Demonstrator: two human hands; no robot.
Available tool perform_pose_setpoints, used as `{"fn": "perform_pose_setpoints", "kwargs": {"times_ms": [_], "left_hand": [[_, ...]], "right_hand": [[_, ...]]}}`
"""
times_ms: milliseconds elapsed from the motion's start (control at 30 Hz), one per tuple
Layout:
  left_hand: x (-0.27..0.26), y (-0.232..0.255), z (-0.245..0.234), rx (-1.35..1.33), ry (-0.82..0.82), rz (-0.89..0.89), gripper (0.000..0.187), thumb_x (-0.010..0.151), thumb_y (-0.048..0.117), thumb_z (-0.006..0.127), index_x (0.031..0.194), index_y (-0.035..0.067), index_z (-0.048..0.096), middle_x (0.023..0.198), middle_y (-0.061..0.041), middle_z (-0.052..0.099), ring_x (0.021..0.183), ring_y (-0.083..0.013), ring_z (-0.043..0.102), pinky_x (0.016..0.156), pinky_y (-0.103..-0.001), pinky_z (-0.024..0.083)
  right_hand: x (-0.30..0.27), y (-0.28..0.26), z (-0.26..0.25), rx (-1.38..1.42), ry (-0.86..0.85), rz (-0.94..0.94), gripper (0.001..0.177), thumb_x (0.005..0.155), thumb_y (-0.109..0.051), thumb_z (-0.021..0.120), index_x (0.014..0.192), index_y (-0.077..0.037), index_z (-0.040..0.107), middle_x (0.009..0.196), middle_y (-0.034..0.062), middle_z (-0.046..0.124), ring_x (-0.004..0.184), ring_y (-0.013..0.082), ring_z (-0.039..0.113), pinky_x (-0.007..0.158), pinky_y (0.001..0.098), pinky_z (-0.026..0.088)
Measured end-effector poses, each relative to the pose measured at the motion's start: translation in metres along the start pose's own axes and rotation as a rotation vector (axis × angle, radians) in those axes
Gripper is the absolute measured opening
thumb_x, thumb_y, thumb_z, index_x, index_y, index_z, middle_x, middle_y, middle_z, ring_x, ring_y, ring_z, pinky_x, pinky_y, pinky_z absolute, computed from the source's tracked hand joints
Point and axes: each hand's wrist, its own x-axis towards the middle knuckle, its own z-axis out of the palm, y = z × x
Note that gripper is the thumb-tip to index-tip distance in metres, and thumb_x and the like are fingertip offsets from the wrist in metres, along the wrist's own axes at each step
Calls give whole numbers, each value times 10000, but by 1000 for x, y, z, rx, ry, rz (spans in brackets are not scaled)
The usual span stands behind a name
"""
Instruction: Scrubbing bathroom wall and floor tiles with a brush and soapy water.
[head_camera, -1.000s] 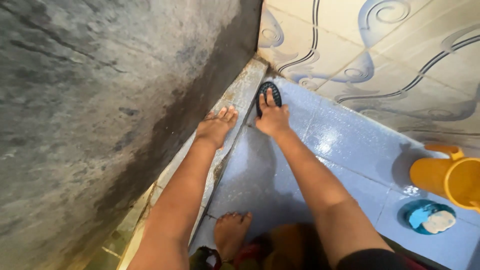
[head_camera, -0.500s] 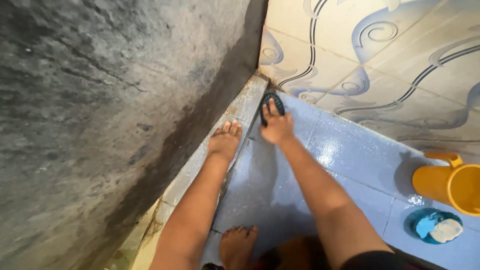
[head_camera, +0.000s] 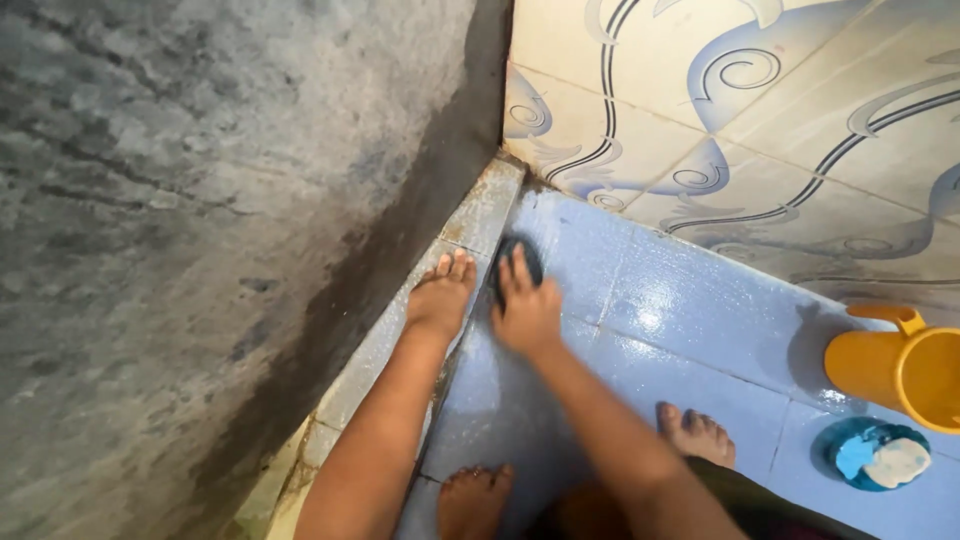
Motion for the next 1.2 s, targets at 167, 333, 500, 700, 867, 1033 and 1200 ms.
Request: {"fn": "perform_pose_setpoints", "kwargs": {"times_ms": [167,333,500,700,867,1033,1200], "left_hand": [[-10,0,-28,-45,-75,29,663,957,26,362,1587,187,231,1701,-6,140,1526,-207,246,1207,-371,264],[-9,-1,-17,-34,-72,12,615,1003,45,333,1593,182,230,1706,-14,144,1532,-214,249,1201,-371,283],[-1,-8,-11,-55,17,37,599,1007,47,324,1583,196,261,1711,3,170,1540,-204,263,1206,-355,295],[0,-4,-2,-32,32,49,579,1019,91,315,1585,200,263,1696,-7,191,1536,-212,276,1209,-356,293],[-13,1,-7,-38,-68,9,621,1000,34,311,1587,217,228,1707,24,152,1527,-217,259,1199,-350,287],[1,-7,-4,-13,18,49,639,982,32,341,1591,190,234,1703,-23,150,1532,-217,239,1206,-355,273],[-8,-2,-7,-30,-127,22,829,856,-34,425,1595,229,155,1689,41,90,1519,-164,214,1196,-319,251]], "right_hand": [[94,48,-19,-194,-166,114,775,830,-473,671,1530,-228,447,1666,30,261,1128,497,514,974,577,432],[61,89,-13,-199,-167,141,766,877,-475,598,1576,-238,395,1700,8,233,1113,460,544,1016,553,415],[3,132,-26,-136,-66,431,799,862,-479,599,1580,-200,385,1696,33,252,1062,431,573,997,528,431],[67,84,34,-291,266,486,843,855,-442,628,1533,5,399,1595,244,320,1403,375,539,881,527,492],[92,63,-8,-34,-170,92,788,798,-334,688,1538,-180,463,1683,140,291,1120,344,638,953,533,450],[8,150,-27,-42,159,44,737,743,-262,666,1468,-154,585,1627,115,443,1228,306,639,910,524,452],[6,131,3,-159,183,559,784,796,-330,658,1514,-61,494,1647,213,329,1254,341,579,902,530,431]]}}
